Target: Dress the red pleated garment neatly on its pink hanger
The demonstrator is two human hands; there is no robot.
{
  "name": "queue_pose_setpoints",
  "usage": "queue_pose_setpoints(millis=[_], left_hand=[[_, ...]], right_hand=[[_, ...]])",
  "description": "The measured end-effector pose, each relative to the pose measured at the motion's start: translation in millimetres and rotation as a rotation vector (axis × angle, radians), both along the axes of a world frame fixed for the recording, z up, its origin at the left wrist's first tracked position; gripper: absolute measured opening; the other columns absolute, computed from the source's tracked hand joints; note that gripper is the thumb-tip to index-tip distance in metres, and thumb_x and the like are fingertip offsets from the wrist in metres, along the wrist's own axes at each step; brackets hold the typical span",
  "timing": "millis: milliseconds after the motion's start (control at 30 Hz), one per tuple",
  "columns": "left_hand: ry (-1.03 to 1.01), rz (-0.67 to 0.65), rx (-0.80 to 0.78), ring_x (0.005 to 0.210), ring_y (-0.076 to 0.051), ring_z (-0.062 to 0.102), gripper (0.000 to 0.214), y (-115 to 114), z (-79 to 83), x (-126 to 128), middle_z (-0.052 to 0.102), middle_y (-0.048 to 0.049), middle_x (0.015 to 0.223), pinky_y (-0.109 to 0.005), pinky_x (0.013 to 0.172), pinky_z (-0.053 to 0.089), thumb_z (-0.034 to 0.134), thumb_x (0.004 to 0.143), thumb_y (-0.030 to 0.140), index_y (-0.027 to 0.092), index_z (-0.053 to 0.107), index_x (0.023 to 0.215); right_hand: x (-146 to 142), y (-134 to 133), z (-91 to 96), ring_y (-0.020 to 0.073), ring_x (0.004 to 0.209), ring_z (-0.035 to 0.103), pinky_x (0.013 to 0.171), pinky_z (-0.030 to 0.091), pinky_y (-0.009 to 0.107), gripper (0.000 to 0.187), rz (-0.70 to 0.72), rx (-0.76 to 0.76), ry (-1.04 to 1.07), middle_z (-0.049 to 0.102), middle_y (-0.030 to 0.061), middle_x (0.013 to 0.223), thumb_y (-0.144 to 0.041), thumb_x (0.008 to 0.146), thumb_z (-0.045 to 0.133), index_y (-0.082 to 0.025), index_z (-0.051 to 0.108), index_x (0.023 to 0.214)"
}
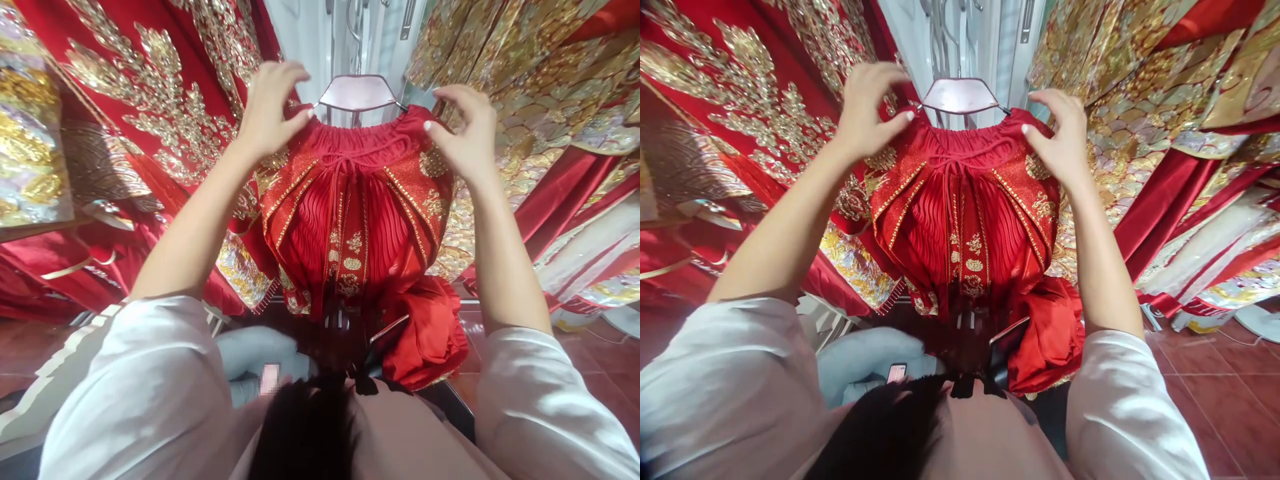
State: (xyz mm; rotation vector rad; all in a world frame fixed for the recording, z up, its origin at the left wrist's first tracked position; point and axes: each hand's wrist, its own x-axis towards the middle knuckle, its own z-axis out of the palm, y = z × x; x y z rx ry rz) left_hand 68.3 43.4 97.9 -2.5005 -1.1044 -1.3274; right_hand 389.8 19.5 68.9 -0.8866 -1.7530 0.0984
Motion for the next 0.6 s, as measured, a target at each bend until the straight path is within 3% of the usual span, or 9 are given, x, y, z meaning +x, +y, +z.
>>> queue_pose_setpoints(millis=[100,133,200,300,400,467,500,533,600], left_hand=[[0.065,0.036,-0.182,0.096,-0.016,0.047,0.015,17.9,5.2,-9.3,0.053,0.0023,0.078,-0.039,0.106,0.029,0.062,0.086,0.027,0.015,0.055,0.080],[0.063,0.038,-0.236,0.079,-0.013,0.045,0.027,22.0,2.9,-10.8,0.043,0.0032,0.066,-0.034,0.100,0.035,0.055,0.091,0.028,0.018,0.048,0.066],[0.022,0.062,-0.252,0.060,-0.009,0.028,0.045,25.8,-4.9,-13.6,0.024,0.0026,0.060,-0.027,0.085,0.041,0.043,0.097,0.029,0.021,0.030,0.054],[-0.094,0.132,-0.233,0.056,-0.008,0.017,0.048,24.2,-17.2,-19.3,0.018,0.0017,0.062,-0.025,0.072,0.042,0.038,0.098,0.031,0.021,0.021,0.054],[-0.144,0.220,-0.147,0.058,-0.010,0.036,0.046,20.3,-26.7,-24.1,0.025,0.0000,0.063,-0.030,0.074,0.046,0.034,0.098,0.041,0.022,0.025,0.056],[-0.077,0.308,-0.036,0.079,-0.017,0.055,0.039,14.9,-35.5,-24.3,0.046,-0.0015,0.072,-0.036,0.086,0.047,0.031,0.098,0.045,0.022,0.049,0.073],[-0.035,0.349,0.013,0.095,-0.019,0.057,0.037,9.8,-42.5,-23.3,0.057,-0.0017,0.089,-0.038,0.094,0.045,0.028,0.098,0.045,0.020,0.056,0.095],[-0.001,0.382,0.055,0.112,-0.020,0.053,0.041,2.5,-52.2,-21.7,0.058,-0.0020,0.112,-0.040,0.103,0.040,0.026,0.098,0.044,0.018,0.050,0.118],[0.001,0.429,0.127,0.136,-0.020,0.032,0.054,-19.5,-81.6,-15.6,0.037,-0.0047,0.146,-0.040,0.116,0.024,0.026,0.098,0.043,0.011,0.026,0.142]], right_hand=[[17.2,8.0,-4.5,0.0122,0.098,0.054,0.097,0.035,0.026,0.012,-0.093,0.011,-0.123,0.062,-0.0007,0.092,-0.013,0.079,0.064,-0.021,0.060,0.088],[22.5,12.6,-7.0,0.0089,0.082,0.053,0.088,0.038,0.023,0.008,-0.116,-0.006,-0.149,0.059,-0.0023,0.078,-0.014,0.083,0.059,-0.020,0.058,0.077],[32.2,24.0,-10.7,0.0044,0.055,0.037,0.070,0.038,0.019,0.033,-0.125,-0.041,-0.164,0.040,-0.0050,0.057,-0.017,0.089,0.050,-0.018,0.044,0.056],[42.2,44.0,-12.2,0.0052,0.048,0.023,0.057,0.036,0.019,0.049,-0.004,-0.169,-0.025,0.025,-0.0050,0.051,-0.031,0.092,0.049,-0.020,0.027,0.049],[46.2,58.8,-22.8,0.0114,0.057,0.045,0.062,0.047,0.026,0.048,0.063,-0.251,0.210,0.043,-0.0016,0.055,-0.058,0.087,0.047,-0.025,0.038,0.053],[49.3,54.3,-45.4,0.0189,0.087,0.059,0.079,0.051,0.035,0.046,0.011,-0.201,0.246,0.058,0.0007,0.072,-0.071,0.082,0.040,-0.029,0.052,0.066],[52.1,44.8,-62.8,0.0209,0.104,0.057,0.090,0.049,0.038,0.048,-0.043,-0.181,0.213,0.062,0.0016,0.083,-0.073,0.082,0.037,-0.030,0.057,0.077],[55.8,29.9,-84.0,0.0221,0.117,0.052,0.098,0.044,0.041,0.051,-0.115,-0.172,0.162,0.064,0.0029,0.093,-0.073,0.082,0.036,-0.028,0.059,0.089],[66.1,-13.6,-135.4,0.0252,0.120,0.051,0.100,0.042,0.045,0.052,-0.312,-0.315,0.020,0.064,0.0080,0.100,-0.067,0.083,0.038,-0.024,0.060,0.101]])
